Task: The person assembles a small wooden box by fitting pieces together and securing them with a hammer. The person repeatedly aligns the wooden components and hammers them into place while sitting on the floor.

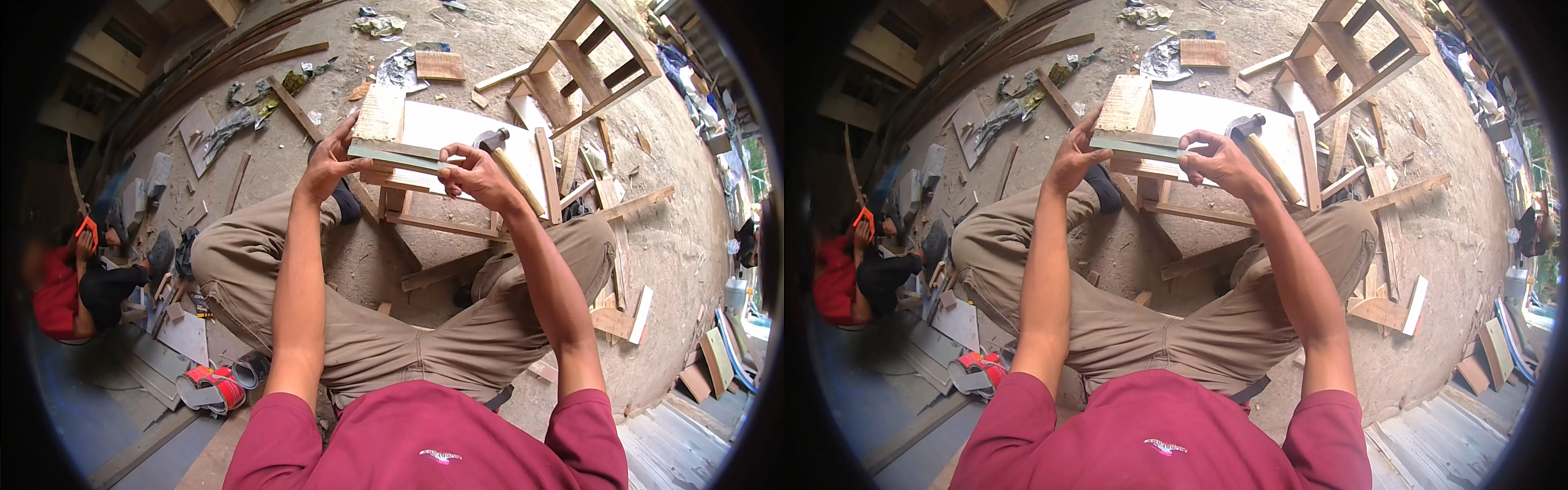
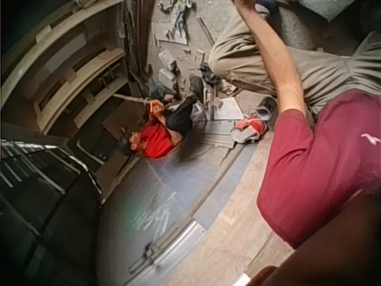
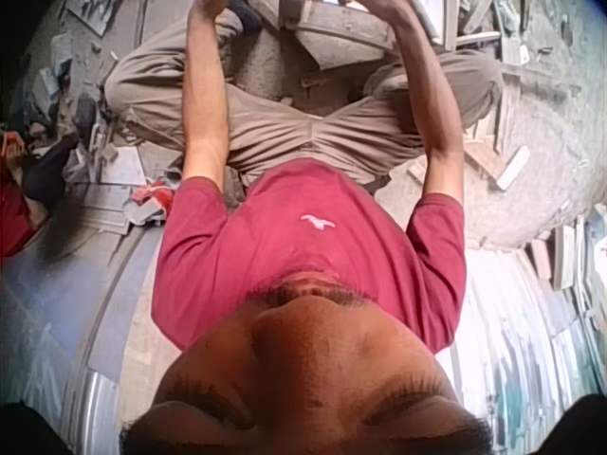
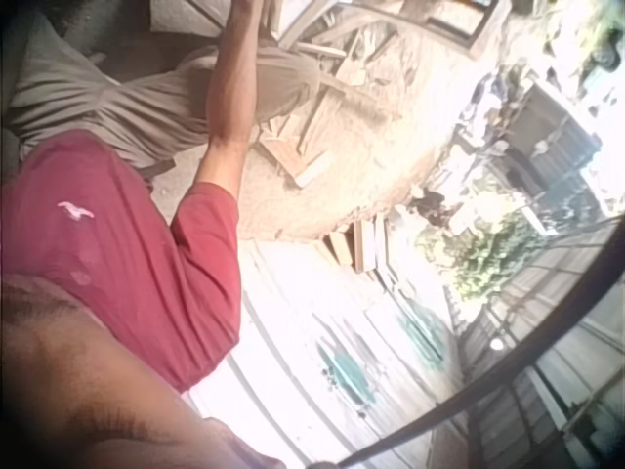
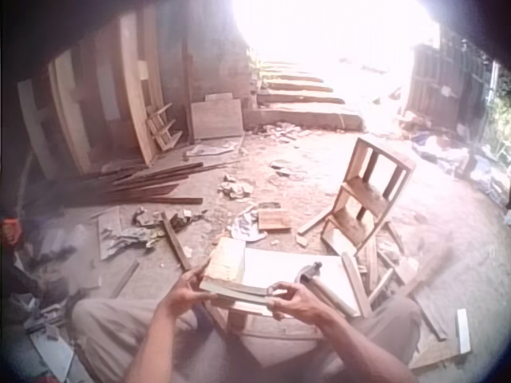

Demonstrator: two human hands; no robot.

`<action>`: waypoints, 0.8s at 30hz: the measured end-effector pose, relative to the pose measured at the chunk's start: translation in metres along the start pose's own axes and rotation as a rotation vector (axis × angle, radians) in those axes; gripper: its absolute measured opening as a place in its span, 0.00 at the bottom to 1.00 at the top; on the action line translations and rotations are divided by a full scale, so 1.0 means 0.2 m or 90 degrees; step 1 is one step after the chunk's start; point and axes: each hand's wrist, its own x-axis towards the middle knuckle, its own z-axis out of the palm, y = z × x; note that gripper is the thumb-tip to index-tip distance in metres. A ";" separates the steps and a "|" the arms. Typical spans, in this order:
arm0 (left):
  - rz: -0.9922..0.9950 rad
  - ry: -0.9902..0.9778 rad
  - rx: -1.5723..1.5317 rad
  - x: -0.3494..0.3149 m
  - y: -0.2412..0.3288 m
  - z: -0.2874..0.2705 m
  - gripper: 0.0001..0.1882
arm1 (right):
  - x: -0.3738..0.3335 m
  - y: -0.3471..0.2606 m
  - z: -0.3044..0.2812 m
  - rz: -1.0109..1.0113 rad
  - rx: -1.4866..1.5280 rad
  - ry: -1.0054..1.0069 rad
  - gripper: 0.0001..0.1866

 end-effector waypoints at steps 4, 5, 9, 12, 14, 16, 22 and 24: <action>0.000 0.001 0.010 -0.01 0.01 0.01 0.58 | 0.00 0.00 0.00 -0.009 -0.029 0.013 0.11; 0.001 0.003 0.014 -0.01 0.01 0.01 0.57 | 0.00 -0.01 0.00 -0.015 -0.042 0.012 0.11; 0.002 -0.003 -0.001 0.00 0.01 0.01 0.57 | 0.00 -0.01 -0.01 -0.026 -0.067 0.000 0.11; -0.016 -0.008 0.004 -0.01 0.02 0.02 0.57 | 0.00 -0.01 -0.02 -0.019 -0.051 -0.019 0.12; -0.018 -0.004 0.005 -0.01 0.03 0.02 0.57 | 0.00 -0.01 -0.02 -0.026 -0.059 -0.015 0.12; -0.019 -0.003 0.000 -0.01 0.03 0.02 0.57 | 0.01 -0.01 -0.02 -0.027 -0.058 -0.014 0.12; 0.001 0.011 0.008 -0.01 0.00 0.00 0.57 | 0.00 0.00 -0.02 -0.020 -0.056 -0.020 0.13; -0.007 0.011 -0.003 -0.01 -0.01 0.00 0.57 | 0.00 0.00 -0.02 -0.021 -0.052 -0.019 0.12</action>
